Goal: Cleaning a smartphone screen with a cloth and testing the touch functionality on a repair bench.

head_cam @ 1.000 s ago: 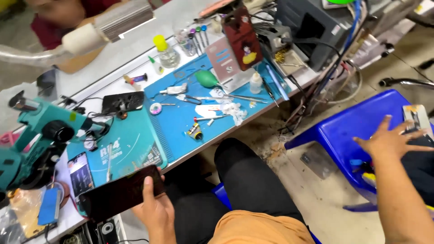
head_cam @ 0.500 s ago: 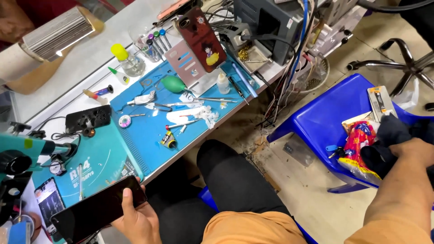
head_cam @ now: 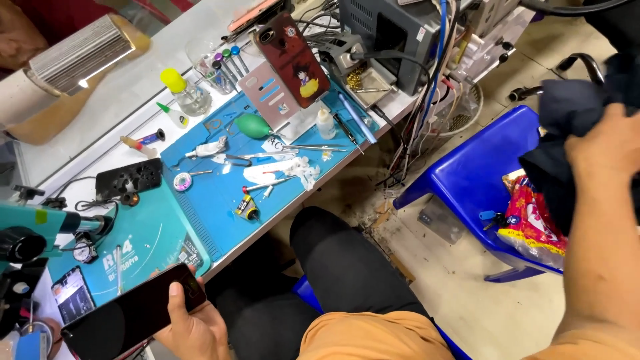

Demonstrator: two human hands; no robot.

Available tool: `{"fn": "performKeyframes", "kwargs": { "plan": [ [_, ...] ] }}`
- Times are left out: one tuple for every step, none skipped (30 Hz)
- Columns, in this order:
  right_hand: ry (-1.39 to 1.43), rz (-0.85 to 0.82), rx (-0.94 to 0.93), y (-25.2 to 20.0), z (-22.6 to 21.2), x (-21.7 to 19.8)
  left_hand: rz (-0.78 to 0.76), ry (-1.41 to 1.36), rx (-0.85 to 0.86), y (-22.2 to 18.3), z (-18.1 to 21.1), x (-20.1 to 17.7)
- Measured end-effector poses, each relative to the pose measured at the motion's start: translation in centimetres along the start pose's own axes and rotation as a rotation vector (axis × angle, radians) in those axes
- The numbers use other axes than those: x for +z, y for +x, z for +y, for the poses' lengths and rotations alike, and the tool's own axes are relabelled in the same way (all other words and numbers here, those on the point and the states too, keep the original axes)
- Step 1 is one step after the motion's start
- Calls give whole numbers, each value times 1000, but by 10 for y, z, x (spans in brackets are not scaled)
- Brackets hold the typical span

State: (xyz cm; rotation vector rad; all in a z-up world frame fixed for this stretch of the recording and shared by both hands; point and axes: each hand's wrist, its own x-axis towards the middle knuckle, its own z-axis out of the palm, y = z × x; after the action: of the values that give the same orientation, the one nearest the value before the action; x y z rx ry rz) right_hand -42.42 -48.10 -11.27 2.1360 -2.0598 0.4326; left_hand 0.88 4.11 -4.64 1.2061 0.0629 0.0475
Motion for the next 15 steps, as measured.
{"fn": "performKeyframes", "kwargs": {
  "plan": [
    [3,1,10,-6,-18,13,-10,0,3,2,-2,-1],
    [-140,-46,4,-16,-32,26,-6,29,24,3,-3,-3],
    [-283,-94,-2,-25,-46,39,-2,58,46,3,-4,-6],
    [-283,-101,9,-40,-46,74,-14,64,45,6,-5,-9],
    [-292,-185,-56,-56,-47,110,-6,72,32,10,-5,-11],
    [-295,-260,-129,-64,-52,144,9,70,23,13,-6,-13],
    [-291,-256,-124,-78,-48,164,4,67,27,19,-11,-23],
    [-298,-352,-145,-88,-46,184,-6,63,-28,26,-17,-32],
    [-304,-448,-167,-97,-44,205,-16,60,-84,34,-24,-41],
    [-306,-447,-168,-87,-44,191,-15,59,-85,35,-25,-40],
    [-307,-401,-182,-77,-43,178,-28,107,-27,37,-27,-40],
    [-314,-366,-203,-73,-40,165,-35,166,26,36,-27,-45],
    [-322,-376,-211,-57,-29,138,-27,176,18,36,-28,-49],
    [-327,-281,-112,-40,-20,111,-13,148,-22,41,-30,-48],
    [-332,-185,-13,-23,-11,83,2,120,-62,45,-31,-47]
  ]
}}
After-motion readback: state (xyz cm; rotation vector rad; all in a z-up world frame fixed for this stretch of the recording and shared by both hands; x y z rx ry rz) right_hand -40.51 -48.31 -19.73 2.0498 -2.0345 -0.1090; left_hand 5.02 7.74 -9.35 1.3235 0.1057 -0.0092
